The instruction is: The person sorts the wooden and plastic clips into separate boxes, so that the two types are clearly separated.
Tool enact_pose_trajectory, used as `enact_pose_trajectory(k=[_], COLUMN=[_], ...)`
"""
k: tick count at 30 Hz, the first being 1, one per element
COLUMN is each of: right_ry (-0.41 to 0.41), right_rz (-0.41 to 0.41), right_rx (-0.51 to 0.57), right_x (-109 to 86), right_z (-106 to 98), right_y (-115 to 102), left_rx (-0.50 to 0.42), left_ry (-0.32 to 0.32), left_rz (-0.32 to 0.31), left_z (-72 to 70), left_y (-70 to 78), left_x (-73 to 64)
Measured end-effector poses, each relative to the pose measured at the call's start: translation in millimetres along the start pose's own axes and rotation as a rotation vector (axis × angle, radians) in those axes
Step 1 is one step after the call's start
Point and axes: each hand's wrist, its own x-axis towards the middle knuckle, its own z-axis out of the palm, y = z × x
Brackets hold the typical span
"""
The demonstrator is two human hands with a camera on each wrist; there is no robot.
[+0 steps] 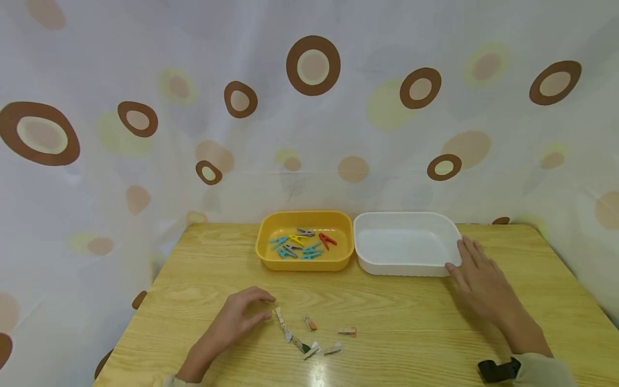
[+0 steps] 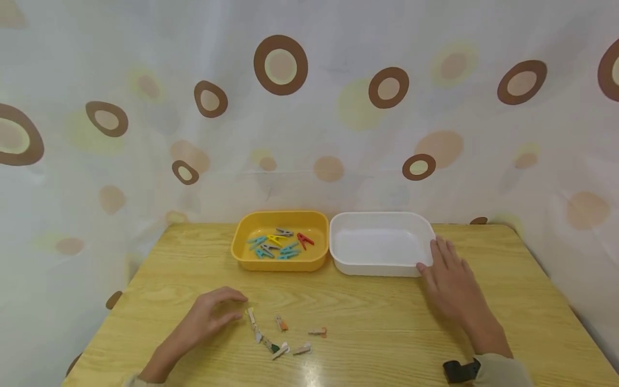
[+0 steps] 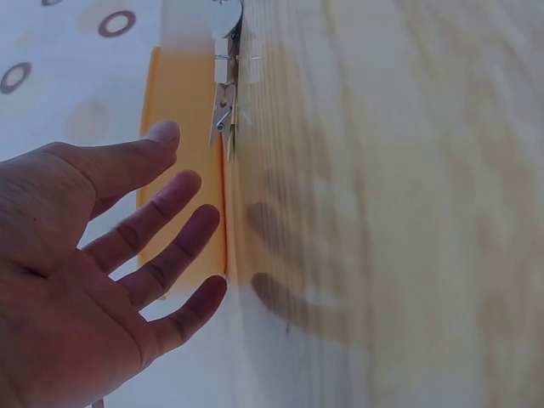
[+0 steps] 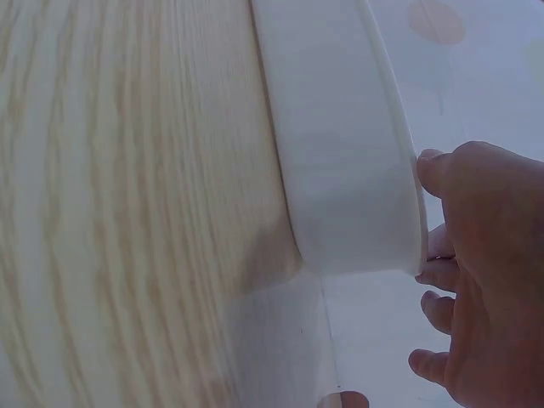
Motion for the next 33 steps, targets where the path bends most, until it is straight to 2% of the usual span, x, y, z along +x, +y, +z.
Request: enact_pose_trajectory(k=[9,14,21,33], right_ry=[0.016,0.024,0.017,0.037], right_rz=[-0.022,-0.029,-0.014,-0.009], right_rx=[0.081,0.098,0.086,0.059], right_x=[-3.4,-4.1,-4.9,-3.2], right_z=[1.1,3.2,6.4,8.5], right_y=[10.3,12.5,14.0,10.5], left_rx=[-0.035,-0.059,-0.083,-0.063], left_ry=[-0.048,-0.063,-0.086,-0.101], left_rz=[-0.049,-0.053,-0.077,-0.088], left_z=[7.2,11.5,14.8,15.8], left_y=[-1.8,-4.5,-4.2,-2.4], left_x=[5.9,9.7,11.4,10.8])
